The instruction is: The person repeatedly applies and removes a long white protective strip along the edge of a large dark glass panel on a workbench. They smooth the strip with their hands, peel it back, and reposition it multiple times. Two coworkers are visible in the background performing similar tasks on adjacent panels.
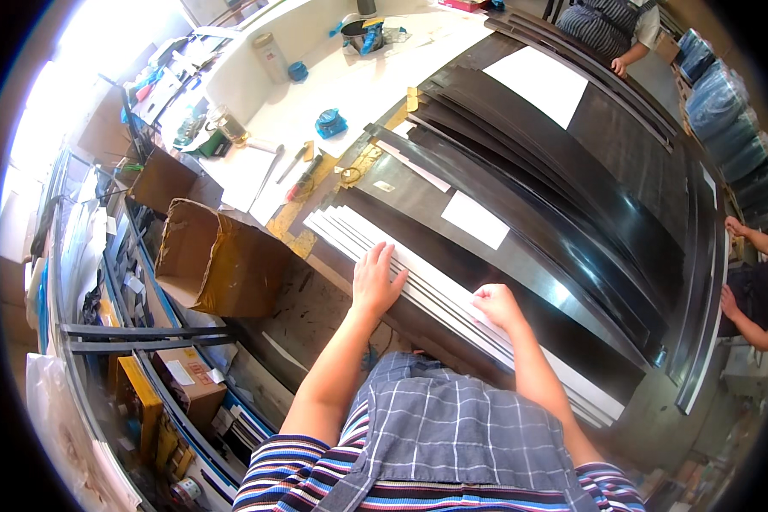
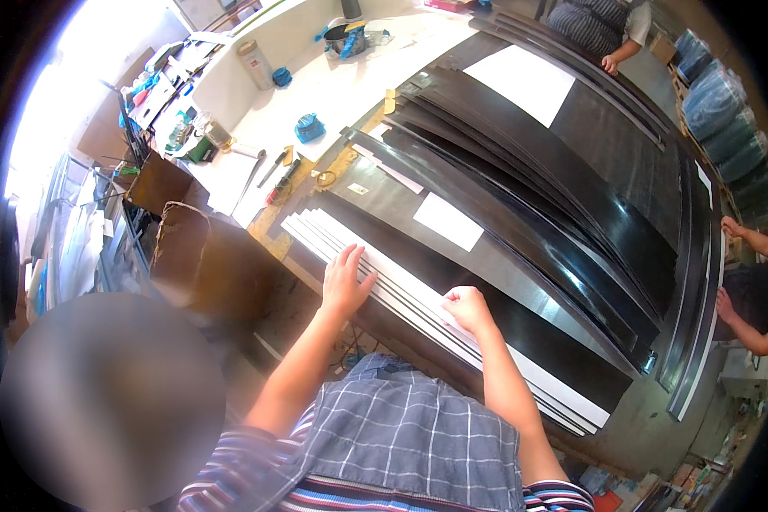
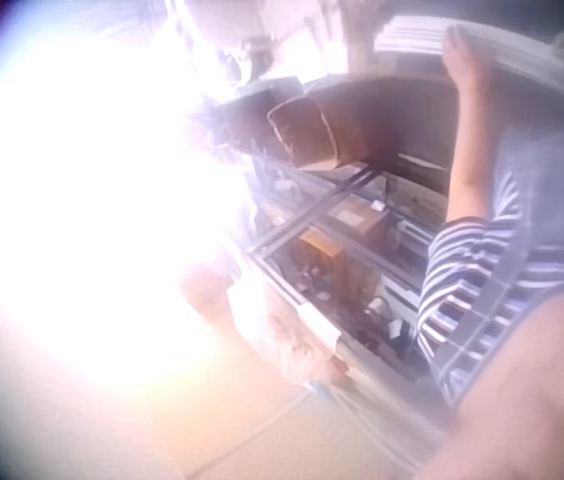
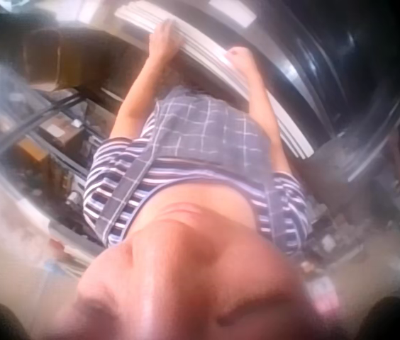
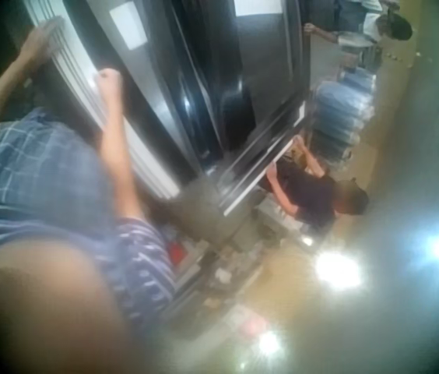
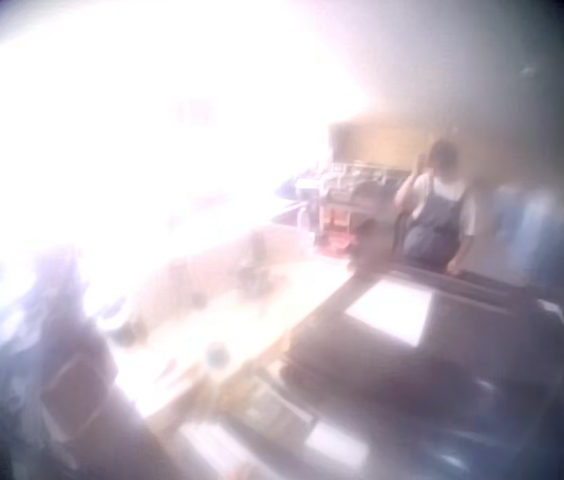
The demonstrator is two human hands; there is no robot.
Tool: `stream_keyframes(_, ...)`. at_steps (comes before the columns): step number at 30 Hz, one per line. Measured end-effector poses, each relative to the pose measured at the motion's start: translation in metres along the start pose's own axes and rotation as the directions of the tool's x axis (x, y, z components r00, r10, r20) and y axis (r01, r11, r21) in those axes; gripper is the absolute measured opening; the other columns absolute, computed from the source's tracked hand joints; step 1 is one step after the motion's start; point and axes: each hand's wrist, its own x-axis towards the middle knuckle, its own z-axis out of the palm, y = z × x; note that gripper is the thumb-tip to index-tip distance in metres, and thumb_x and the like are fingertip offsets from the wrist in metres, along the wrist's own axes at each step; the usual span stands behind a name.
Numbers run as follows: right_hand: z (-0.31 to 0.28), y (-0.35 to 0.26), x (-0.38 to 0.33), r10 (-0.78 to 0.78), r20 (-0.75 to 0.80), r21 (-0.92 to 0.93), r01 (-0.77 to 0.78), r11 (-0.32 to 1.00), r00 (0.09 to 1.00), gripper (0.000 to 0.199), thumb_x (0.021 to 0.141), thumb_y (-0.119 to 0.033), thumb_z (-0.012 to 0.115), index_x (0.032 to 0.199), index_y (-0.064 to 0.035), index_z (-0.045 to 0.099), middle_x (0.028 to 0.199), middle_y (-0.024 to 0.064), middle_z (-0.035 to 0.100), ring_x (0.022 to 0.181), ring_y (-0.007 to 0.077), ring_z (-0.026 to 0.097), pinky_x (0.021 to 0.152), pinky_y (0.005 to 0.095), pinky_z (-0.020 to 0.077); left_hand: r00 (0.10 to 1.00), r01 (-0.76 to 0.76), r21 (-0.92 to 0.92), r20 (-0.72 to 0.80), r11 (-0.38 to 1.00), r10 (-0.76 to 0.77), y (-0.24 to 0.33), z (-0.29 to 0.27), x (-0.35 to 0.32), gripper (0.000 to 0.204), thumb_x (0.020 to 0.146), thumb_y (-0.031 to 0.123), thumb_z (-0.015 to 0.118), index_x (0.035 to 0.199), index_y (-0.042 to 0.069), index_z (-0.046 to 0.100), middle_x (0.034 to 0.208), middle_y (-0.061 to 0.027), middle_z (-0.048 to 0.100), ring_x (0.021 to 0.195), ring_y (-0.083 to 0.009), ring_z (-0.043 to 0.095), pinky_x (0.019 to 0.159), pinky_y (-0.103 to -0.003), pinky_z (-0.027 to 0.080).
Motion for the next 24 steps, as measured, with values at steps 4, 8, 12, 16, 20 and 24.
stream_keyframes(4, -0.004, -0.007, -0.004, 0.004, 0.025, 0.067, -0.005, 0.998, 1.000, 0.014, 0.079, -0.011, 0.068, 0.081, 0.0025, 0.068, 0.070, 0.0049, 0.066, 0.062, 0.0087, 0.058, 0.059, 0.0262, 0.0472, 1.000, 0.016, 0.013, 0.011, 1.000, -0.016, -0.005, -0.006, 0.008, 0.055, 0.077, 0.028, 0.068, 0.123, 0.003, 0.051, 0.129, -0.0156, 0.050, 0.118, -0.0331, 0.047, 0.099, -0.044, 0.037)
stream_keyframes(8, -0.003, 0.001, 0.000, -0.007, 0.012, 0.073, 0.006, 0.997, 1.000, 0.013, 0.079, -0.010, 0.068, 0.081, 0.0030, 0.067, 0.069, 0.0063, 0.066, 0.060, 0.0100, 0.060, 0.058, 0.0260, 0.0480, 0.999, 0.030, 0.029, 0.015, 0.999, -0.030, -0.010, -0.007, 0.012, 0.055, 0.077, 0.028, 0.067, 0.124, 0.003, 0.052, 0.130, -0.0150, 0.050, 0.120, -0.0324, 0.046, 0.100, -0.044, 0.035)
stream_keyframes(12, -0.001, 0.007, 0.003, -0.031, 0.007, 0.098, 0.030, 0.995, 0.999, 0.011, 0.079, -0.007, 0.067, 0.081, 0.0037, 0.067, 0.067, 0.0093, 0.066, 0.056, 0.0128, 0.064, 0.057, 0.0265, 0.0502, 0.999, 0.052, 0.060, 0.004, 0.997, -0.052, -0.019, -0.009, 0.017, 0.054, 0.077, 0.029, 0.067, 0.123, 0.004, 0.053, 0.130, -0.0141, 0.050, 0.121, -0.0313, 0.045, 0.101, -0.044, 0.035)
stream_keyframes(16, 0.000, 0.012, 0.005, -0.042, -0.012, 0.046, 0.043, 0.998, 0.999, 0.011, 0.079, -0.007, 0.067, 0.081, 0.0035, 0.067, 0.067, 0.0090, 0.066, 0.056, 0.0125, 0.064, 0.057, 0.0267, 0.0502, 0.998, 0.064, 0.111, -0.005, 0.992, -0.063, -0.029, -0.012, 0.023, 0.052, 0.078, 0.030, 0.067, 0.122, 0.005, 0.055, 0.129, -0.0131, 0.051, 0.121, -0.0302, 0.046, 0.101, -0.043, 0.035)
stream_keyframes(20, -0.003, -0.002, 0.000, -0.001, 0.025, 0.089, -0.001, 0.996, 1.000, 0.011, 0.080, -0.008, 0.067, 0.081, 0.0034, 0.067, 0.067, 0.0079, 0.066, 0.057, 0.0124, 0.063, 0.057, 0.0266, 0.0495, 0.995, 0.102, 0.140, -0.011, 0.985, -0.102, -0.038, -0.017, 0.028, 0.050, 0.078, 0.030, 0.066, 0.120, 0.006, 0.057, 0.128, -0.0121, 0.052, 0.121, -0.0300, 0.046, 0.100, -0.044, 0.036)
stream_keyframes(24, -0.004, -0.007, -0.002, 0.030, 0.032, 0.084, -0.033, 0.996, 0.999, 0.013, 0.082, -0.009, 0.066, 0.082, 0.0039, 0.066, 0.069, 0.0070, 0.065, 0.057, 0.0123, 0.063, 0.056, 0.0263, 0.0485, 0.995, 0.091, 0.162, 0.012, 0.983, -0.095, -0.047, -0.017, 0.035, 0.046, 0.078, 0.027, 0.066, 0.119, 0.007, 0.057, 0.126, -0.0120, 0.053, 0.118, -0.0303, 0.048, 0.097, -0.045, 0.038)
